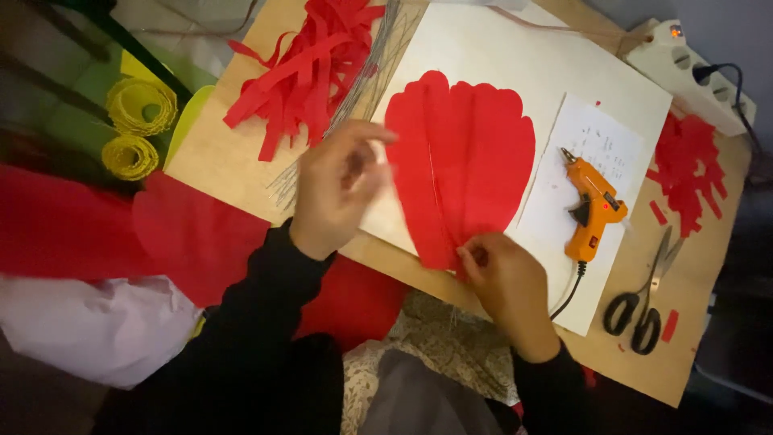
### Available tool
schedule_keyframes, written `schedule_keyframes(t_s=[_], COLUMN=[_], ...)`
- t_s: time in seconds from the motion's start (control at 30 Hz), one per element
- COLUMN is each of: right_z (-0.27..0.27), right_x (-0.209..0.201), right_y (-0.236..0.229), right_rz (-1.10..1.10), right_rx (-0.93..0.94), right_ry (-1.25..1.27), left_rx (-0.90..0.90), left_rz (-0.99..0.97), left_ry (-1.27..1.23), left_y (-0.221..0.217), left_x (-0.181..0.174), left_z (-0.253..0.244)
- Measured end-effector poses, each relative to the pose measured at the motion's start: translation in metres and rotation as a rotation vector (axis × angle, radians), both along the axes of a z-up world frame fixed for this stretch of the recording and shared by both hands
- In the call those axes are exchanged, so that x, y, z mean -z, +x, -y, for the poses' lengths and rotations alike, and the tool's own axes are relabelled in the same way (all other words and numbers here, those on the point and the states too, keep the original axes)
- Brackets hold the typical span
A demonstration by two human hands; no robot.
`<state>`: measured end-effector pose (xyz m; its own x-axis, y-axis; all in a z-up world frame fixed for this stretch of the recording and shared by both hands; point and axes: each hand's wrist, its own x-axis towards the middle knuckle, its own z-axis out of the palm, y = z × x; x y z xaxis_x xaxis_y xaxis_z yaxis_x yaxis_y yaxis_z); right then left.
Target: Using a hot glue gun to attach a thin wire support to a red fabric petal
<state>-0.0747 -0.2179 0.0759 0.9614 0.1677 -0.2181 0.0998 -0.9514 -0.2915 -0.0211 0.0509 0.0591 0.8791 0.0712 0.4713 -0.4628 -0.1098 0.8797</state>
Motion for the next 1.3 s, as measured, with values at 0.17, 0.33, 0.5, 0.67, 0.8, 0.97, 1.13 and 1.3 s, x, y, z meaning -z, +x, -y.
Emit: schedule_keyframes(t_s=[0.17,0.33,0.5,0.67,0.8,0.97,1.13,1.3], right_z=[-0.003,0.015,0.119,0.121,0.116,0.113,0.131,0.147], right_x=[-0.059,-0.086,-0.06,-0.022,-0.015,-0.025,-0.002,0.013], right_y=[0.028,0.056,0.039,0.04,0.052,0.052,0.05,0.045], right_rz=[0.009,0.121,0.222,0.01,-0.034,-0.08,-0.121,-0.146], right_rx=[0.006,0.017,0.48,0.706,0.717,0.766,0.839,0.832], right_ry=[0.159,0.619,0.058,0.188,-0.018,0.204,0.471,0.971], left_rx=[0.335,0.402,-0.028,-0.203,-0.032,-0.069,0.012,0.097], left_rz=[0.15,0.211,-0.04,-0.127,-0.389,-0.441,-0.403,-0.34], left_ry=[0.689,0.753,0.458,0.345,-0.538,-0.583,-0.753,-0.864], left_y=[0.025,0.065,0.132,0.17,0.187,0.166,0.169,0.17], left_x=[-0.019,-0.022,-0.036,-0.027,0.0,0.003,0.037,0.044], left_z=[0.032,0.069,0.046,0.032,0.031,0.023,0.025,0.031])
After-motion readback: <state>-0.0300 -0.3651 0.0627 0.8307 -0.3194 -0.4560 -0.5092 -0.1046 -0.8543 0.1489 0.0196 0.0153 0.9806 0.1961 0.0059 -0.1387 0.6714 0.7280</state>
